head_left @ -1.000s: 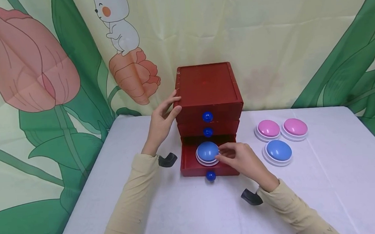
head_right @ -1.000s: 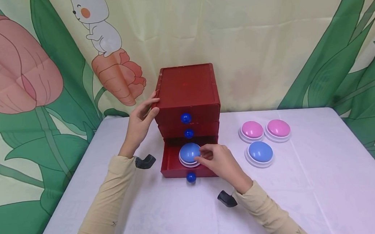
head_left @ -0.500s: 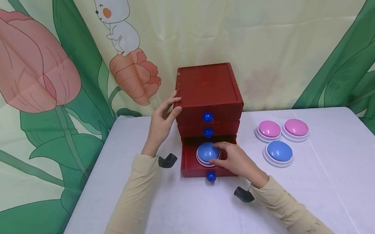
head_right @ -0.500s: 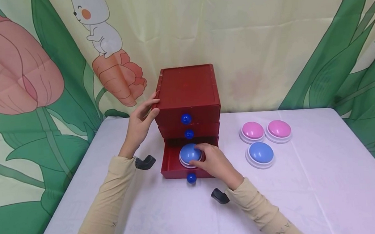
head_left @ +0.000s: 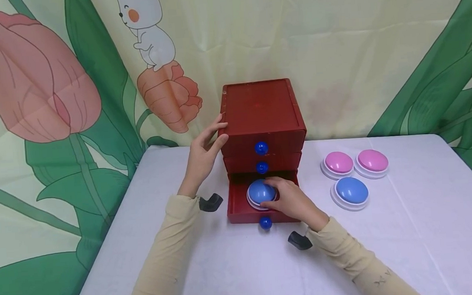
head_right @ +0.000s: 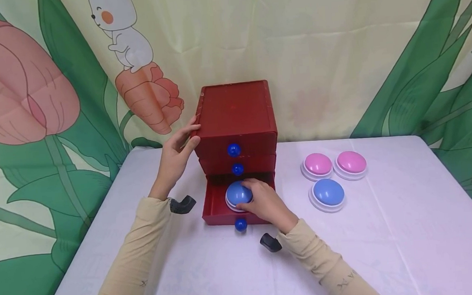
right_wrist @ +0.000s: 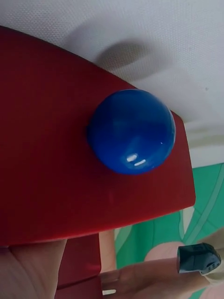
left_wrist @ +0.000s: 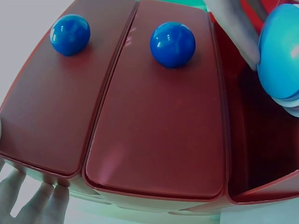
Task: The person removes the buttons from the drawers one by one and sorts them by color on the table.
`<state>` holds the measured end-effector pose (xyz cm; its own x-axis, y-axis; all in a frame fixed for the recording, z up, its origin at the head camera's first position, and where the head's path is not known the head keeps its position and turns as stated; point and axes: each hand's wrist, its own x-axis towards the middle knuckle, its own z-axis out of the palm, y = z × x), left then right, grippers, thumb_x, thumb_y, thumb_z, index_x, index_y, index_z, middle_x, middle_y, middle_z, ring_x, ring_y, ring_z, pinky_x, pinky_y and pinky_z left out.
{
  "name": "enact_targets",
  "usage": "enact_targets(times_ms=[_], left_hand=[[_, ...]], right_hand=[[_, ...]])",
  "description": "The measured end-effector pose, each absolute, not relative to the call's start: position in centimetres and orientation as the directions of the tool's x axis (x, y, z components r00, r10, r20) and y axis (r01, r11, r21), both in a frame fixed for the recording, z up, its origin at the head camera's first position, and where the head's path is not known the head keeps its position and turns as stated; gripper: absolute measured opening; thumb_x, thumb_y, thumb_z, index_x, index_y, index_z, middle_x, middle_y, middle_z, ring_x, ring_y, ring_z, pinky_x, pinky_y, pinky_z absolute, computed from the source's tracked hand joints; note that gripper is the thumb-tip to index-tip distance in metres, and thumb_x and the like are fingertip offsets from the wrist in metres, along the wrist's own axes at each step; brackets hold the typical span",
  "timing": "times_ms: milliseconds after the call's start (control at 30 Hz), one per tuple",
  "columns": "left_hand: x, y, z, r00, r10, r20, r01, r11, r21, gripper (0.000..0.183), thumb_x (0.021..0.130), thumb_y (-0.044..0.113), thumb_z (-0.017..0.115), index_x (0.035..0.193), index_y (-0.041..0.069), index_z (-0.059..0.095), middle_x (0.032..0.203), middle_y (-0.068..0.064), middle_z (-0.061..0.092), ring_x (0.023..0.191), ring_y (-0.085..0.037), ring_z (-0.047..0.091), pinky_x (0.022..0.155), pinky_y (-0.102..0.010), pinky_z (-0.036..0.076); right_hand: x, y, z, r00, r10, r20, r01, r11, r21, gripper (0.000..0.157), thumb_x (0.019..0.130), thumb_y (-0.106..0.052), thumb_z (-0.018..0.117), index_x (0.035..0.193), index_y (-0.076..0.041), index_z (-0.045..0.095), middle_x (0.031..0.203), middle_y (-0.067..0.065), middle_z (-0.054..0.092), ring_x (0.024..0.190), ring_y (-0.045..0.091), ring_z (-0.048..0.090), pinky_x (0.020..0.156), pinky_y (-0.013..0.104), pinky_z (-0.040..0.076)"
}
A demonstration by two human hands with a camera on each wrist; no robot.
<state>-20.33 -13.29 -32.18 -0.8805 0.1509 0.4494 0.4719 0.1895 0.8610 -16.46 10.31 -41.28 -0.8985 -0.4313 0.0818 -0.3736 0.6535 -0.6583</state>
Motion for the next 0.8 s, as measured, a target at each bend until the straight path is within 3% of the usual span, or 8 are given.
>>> enact_targets(times_ms=[400,800], left_hand=[[-20.34,-13.25,-32.21,-0.879,0.152,0.451,0.474,0.190,0.860,0.036,0.099,0.009,0.059,0.134,-0.001,0.058,0.156,-0.010,0.041,0.145,-0.023,0.039,0.109,-0.046,0.044],[-20.30,-13.31,-32.19,-0.883,0.149,0.445,0.467,0.203,0.860,0.037,0.099,0.011,0.059,0.135,0.001,0.058,0.156,-0.008,0.041,0.145,-0.023,0.039,0.109,-0.045,0.044]], right_hand=[[-17.09,9.84,-41.70,-0.890,-0.452,0.062,-0.380,0.658,-0.650,0.068,0.078,-0.012,0.084,0.137,0.004,0.055,0.138,0.022,0.056,0.126,0.040,0.055,0.104,0.053,0.047],[-17.13,9.74,-42.13,-0.902,-0.413,0.124,-0.388,0.651,-0.652,0.064,0.075,-0.016,0.088,0.131,0.001,0.061,0.131,0.019,0.061,0.119,0.039,0.060,0.100,0.053,0.050]])
